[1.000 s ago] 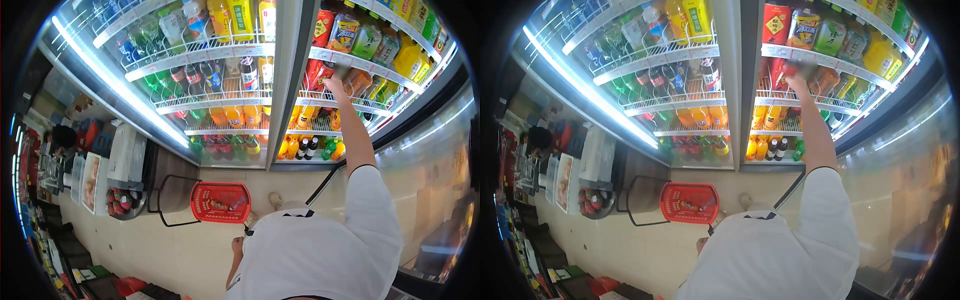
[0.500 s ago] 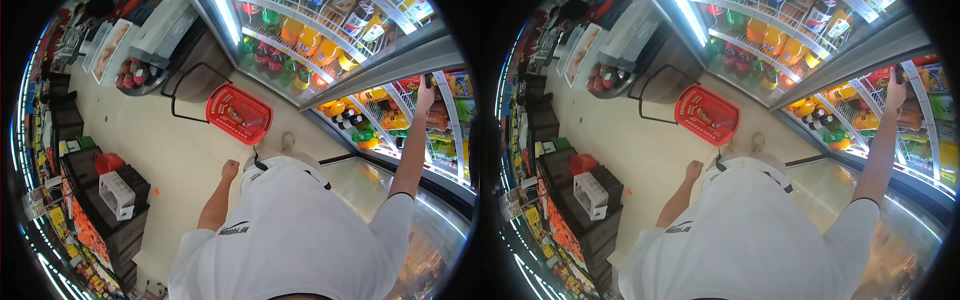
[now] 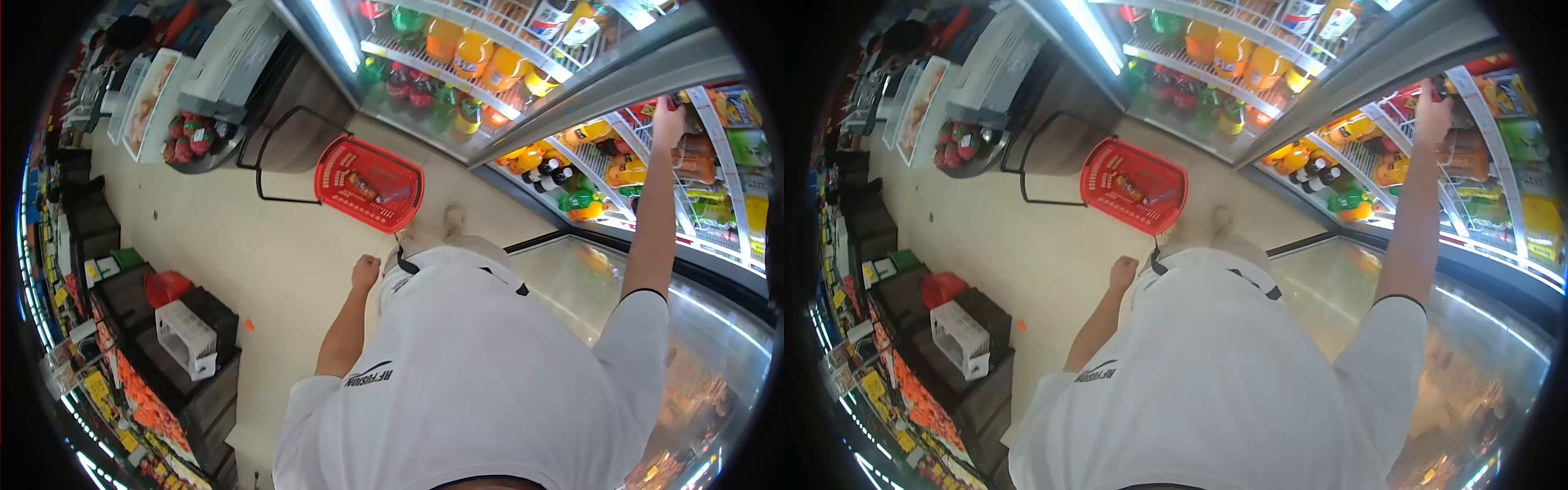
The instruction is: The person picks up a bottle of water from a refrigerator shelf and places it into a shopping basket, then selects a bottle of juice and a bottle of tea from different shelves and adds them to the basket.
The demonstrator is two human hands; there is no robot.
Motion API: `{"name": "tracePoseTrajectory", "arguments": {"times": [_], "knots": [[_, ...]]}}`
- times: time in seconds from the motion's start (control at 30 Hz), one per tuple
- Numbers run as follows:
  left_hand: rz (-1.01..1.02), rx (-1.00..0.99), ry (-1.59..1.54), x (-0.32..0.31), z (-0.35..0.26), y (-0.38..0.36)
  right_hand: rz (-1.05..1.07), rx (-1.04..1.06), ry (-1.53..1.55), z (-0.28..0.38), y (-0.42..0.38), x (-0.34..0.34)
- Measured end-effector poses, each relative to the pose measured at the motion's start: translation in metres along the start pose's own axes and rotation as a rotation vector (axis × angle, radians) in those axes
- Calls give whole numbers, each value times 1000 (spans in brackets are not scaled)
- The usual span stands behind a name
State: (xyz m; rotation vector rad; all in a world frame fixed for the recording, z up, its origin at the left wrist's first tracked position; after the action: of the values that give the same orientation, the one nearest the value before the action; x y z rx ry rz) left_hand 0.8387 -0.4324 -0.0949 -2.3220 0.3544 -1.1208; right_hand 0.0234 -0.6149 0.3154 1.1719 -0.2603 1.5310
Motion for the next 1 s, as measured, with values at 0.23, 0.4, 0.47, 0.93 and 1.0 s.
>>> {"name": "tracePoseTrajectory", "arguments": {"times": [0.23,0.4,0.47,0.93,1.0], "knots": [[-27,-169,31,-3,18,12,-454,108,401,-5,-93,16],[58,-73,-52,-20,41,5,-211,-43,433,-76,-298,-54],[125,-36,-38,-12,21,-10,119,-185,372,-110,-379,-79],[40,-152,-1,59,32,58,863,-304,79,-133,-479,-140],[21,-146,-33,71,38,64,868,-308,172,-124,-493,-147]]}}
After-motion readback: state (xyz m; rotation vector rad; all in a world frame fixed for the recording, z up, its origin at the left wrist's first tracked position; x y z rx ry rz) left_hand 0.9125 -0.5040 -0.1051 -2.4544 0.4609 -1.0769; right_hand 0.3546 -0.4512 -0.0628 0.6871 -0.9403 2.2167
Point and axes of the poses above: each hand's wrist, its own y-axis towards the middle knuckle, its own x-axis out of the back of the hand, z = x × y, the point moved 7 cm from there along y, towards the middle knuckle, and after that the axes turned 5 degrees about -x, right-handed, at the moved point
